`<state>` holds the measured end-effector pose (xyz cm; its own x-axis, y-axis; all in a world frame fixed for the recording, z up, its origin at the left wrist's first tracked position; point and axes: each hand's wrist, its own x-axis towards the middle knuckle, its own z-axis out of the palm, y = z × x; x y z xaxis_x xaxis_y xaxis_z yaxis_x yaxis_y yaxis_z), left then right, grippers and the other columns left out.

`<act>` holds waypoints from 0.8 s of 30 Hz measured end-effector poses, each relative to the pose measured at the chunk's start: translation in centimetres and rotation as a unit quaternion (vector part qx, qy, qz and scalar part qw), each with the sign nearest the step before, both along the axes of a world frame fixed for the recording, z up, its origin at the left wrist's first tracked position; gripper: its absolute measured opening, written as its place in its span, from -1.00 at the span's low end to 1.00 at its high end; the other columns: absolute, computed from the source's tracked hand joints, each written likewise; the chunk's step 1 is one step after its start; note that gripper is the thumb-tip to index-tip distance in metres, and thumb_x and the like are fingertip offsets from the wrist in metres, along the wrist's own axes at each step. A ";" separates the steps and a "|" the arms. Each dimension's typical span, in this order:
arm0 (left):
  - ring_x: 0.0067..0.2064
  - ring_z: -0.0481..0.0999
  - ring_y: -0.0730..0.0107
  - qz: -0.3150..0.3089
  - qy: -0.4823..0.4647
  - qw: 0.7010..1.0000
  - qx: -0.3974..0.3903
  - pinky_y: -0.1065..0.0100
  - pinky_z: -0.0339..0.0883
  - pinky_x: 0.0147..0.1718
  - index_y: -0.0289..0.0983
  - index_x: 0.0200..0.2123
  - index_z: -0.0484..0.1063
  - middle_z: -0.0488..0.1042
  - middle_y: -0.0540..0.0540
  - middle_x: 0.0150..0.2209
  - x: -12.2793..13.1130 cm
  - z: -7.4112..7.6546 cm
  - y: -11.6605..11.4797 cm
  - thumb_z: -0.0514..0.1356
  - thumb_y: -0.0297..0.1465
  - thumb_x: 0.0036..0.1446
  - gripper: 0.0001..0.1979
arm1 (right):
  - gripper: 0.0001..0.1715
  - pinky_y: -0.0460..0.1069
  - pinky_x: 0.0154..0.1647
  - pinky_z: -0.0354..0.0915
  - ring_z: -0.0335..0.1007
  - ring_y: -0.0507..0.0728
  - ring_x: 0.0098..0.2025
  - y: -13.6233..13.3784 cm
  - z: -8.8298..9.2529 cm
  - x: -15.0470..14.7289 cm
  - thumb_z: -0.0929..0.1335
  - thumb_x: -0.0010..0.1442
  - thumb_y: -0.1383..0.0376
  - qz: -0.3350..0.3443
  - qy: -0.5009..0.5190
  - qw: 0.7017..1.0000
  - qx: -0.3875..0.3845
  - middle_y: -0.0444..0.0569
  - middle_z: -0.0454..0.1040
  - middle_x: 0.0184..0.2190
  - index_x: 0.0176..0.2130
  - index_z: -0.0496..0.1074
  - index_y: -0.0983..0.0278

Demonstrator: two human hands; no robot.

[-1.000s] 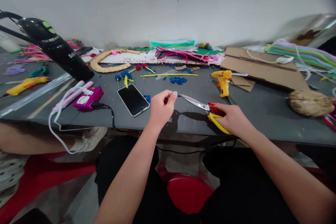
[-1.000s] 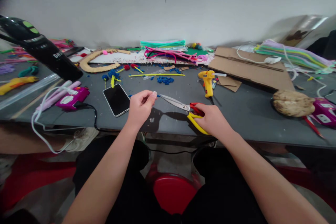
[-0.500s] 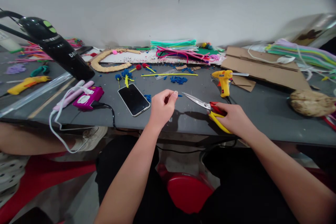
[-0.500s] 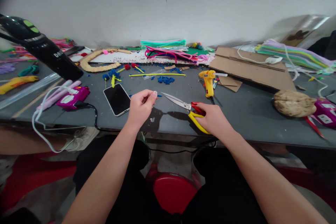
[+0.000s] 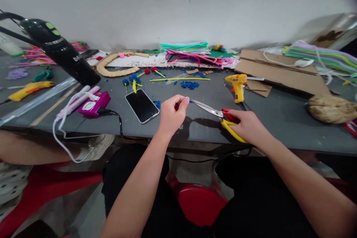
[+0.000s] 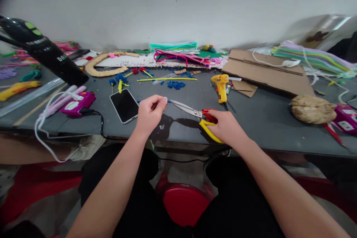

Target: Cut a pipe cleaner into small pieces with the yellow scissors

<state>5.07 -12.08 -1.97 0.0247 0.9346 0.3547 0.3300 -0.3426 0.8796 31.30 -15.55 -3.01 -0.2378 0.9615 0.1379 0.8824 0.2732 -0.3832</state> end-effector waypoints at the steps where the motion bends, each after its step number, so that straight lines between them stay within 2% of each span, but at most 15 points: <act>1: -0.54 0.26 0.49 -0.001 0.002 1.000 0.000 0.40 0.12 -0.52 -0.28 -0.44 0.46 0.34 0.02 -0.58 0.0 0.0 0.0 0.17 -0.23 0.22 -0.72 | -0.80 -0.05 -0.47 0.11 0.22 0.06 -0.51 0.0 0.0 0.0 0.34 0.09 0.21 0.000 -0.001 1.000 0.000 -0.08 0.46 -0.54 -0.36 0.50 0.27; 10: -0.53 0.27 0.48 0.000 0.005 1.000 0.000 0.40 0.13 -0.52 -0.27 -0.43 0.46 0.35 0.02 -0.58 0.0 -0.1 0.0 0.17 -0.23 0.22 -0.74 | -0.79 -0.04 -0.45 0.15 0.37 0.12 -0.47 0.3 -0.2 0.0 0.32 0.01 0.27 -0.012 0.004 1.000 0.014 0.02 0.57 -0.45 -0.38 0.55 0.28; 18: -0.53 0.29 0.47 -0.002 -0.014 1.000 -0.006 0.40 0.14 -0.52 -0.27 -0.44 0.46 0.35 0.01 -0.58 0.0 -0.1 0.1 0.17 -0.19 0.23 -0.70 | -0.83 -0.05 -0.51 0.10 0.19 0.05 -0.55 -0.1 0.1 -0.1 0.34 0.09 0.20 -0.018 0.016 1.000 0.018 -0.09 0.44 -0.57 -0.45 0.42 0.25; 24: -0.54 0.26 0.47 0.002 -0.015 1.000 -0.011 0.39 0.11 -0.54 -0.28 -0.47 0.45 0.31 0.02 -0.60 0.0 0.0 0.0 0.15 -0.18 0.24 -0.66 | -0.83 -0.05 -0.49 0.10 0.17 0.05 -0.52 -0.2 0.0 0.1 0.35 0.09 0.19 -0.007 0.021 1.000 0.002 -0.11 0.42 -0.55 -0.44 0.40 0.24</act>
